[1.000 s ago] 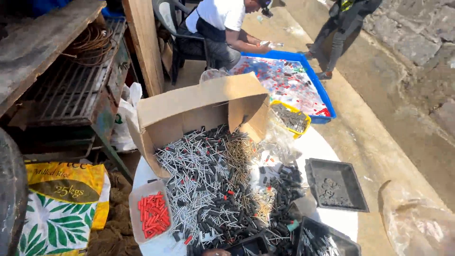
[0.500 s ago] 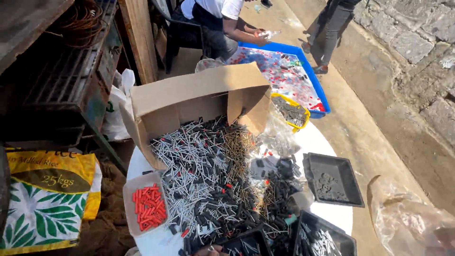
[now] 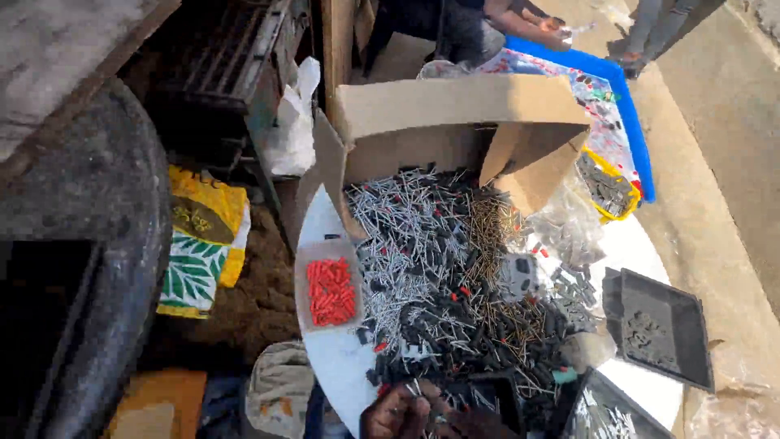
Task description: Sorting cable clips from a large cardboard box into a smaller plastic tray by hand
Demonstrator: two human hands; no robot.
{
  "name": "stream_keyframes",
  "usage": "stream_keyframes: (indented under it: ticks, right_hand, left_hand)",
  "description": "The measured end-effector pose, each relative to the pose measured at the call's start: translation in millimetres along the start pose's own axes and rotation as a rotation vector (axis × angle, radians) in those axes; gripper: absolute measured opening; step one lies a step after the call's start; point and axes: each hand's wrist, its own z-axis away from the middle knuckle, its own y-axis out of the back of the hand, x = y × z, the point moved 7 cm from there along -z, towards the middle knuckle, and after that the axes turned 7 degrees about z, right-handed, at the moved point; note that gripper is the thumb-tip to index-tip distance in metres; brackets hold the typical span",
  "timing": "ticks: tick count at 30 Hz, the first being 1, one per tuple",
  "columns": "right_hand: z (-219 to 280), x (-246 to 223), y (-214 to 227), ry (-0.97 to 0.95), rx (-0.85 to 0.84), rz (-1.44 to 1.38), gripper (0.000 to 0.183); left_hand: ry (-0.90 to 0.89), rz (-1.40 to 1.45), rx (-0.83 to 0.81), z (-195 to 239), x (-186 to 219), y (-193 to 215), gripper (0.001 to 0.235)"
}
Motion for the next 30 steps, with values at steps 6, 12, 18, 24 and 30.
stream_keyframes:
  ticks: [6, 12, 18, 24, 30]
  right_hand:
    - [-29, -22, 0, 0.172, 0.026, 0.062, 0.019]
    - [-49, 1, -22, -0.070, -0.765, -0.150, 0.027]
    - [-152, -93, 2, 0.206, -0.429, -0.048, 0.021]
    - [-159, -100, -92, 0.535, -0.549, 0.490, 0.017]
    - [-154, -103, -81, 0.617, -0.462, 0.590, 0.016]
  left_hand:
    - [0.163, 0.164, -0.085, 5, 6, -2, 0.052]
    - [-0.110, 0.020, -0.198, 0, 32, 2, 0.035]
    - [-0.268, 0.134, 0.188, 0, 51, 27, 0.035]
    - [-0.230, 0.116, 0.290, 4, 50, 43, 0.034]
    - [-0.223, 0.163, 0.290, 3, 54, 42, 0.035]
